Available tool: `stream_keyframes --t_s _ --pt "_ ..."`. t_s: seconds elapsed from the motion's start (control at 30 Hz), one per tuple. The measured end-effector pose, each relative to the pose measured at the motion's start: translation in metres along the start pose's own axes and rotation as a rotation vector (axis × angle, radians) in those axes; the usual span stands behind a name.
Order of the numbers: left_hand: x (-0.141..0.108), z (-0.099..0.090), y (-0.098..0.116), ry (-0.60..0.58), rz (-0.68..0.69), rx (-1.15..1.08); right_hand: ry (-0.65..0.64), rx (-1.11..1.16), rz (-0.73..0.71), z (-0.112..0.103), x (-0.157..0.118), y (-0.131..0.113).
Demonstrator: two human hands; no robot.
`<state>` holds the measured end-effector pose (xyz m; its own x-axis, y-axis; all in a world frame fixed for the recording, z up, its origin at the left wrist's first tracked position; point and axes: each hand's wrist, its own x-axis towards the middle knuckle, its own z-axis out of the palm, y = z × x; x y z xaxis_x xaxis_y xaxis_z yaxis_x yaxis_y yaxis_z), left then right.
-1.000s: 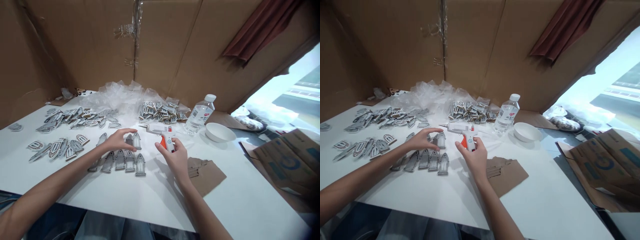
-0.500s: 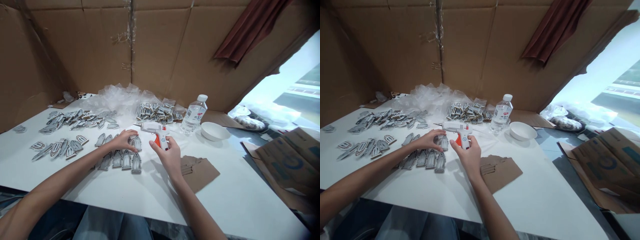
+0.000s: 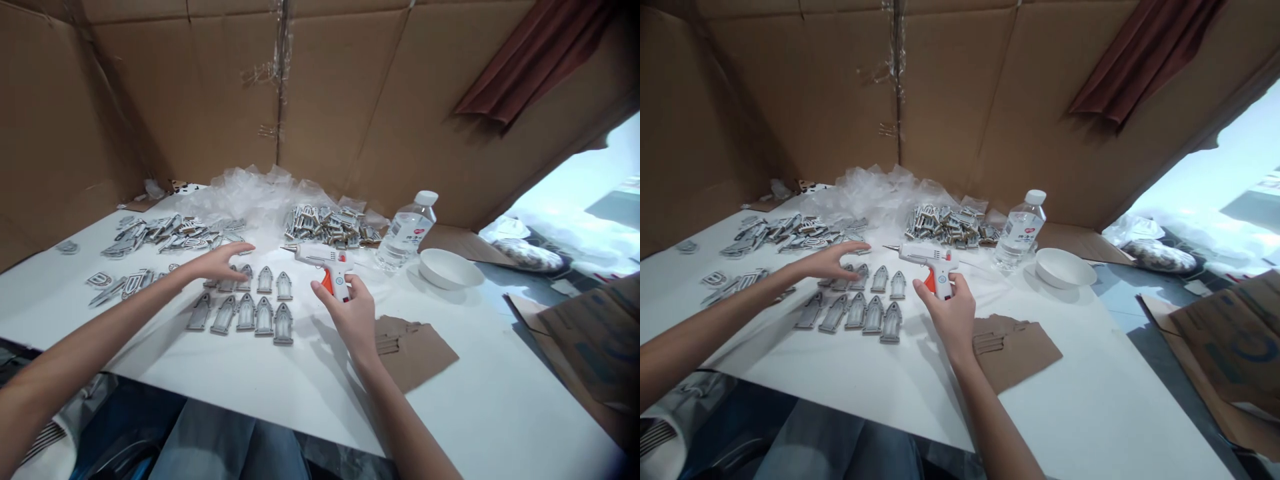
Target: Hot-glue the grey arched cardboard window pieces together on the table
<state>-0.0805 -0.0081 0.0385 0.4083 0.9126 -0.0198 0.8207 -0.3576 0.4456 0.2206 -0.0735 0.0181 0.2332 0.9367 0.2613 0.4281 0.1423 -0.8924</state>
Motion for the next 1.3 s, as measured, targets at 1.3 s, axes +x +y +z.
stream_keyframes --t_s 1.3 --pt "-0.055 -0.010 -0.059 -0.068 0.007 -0.020 -0.012 -0.136 0.048 0.007 0.004 0.000"
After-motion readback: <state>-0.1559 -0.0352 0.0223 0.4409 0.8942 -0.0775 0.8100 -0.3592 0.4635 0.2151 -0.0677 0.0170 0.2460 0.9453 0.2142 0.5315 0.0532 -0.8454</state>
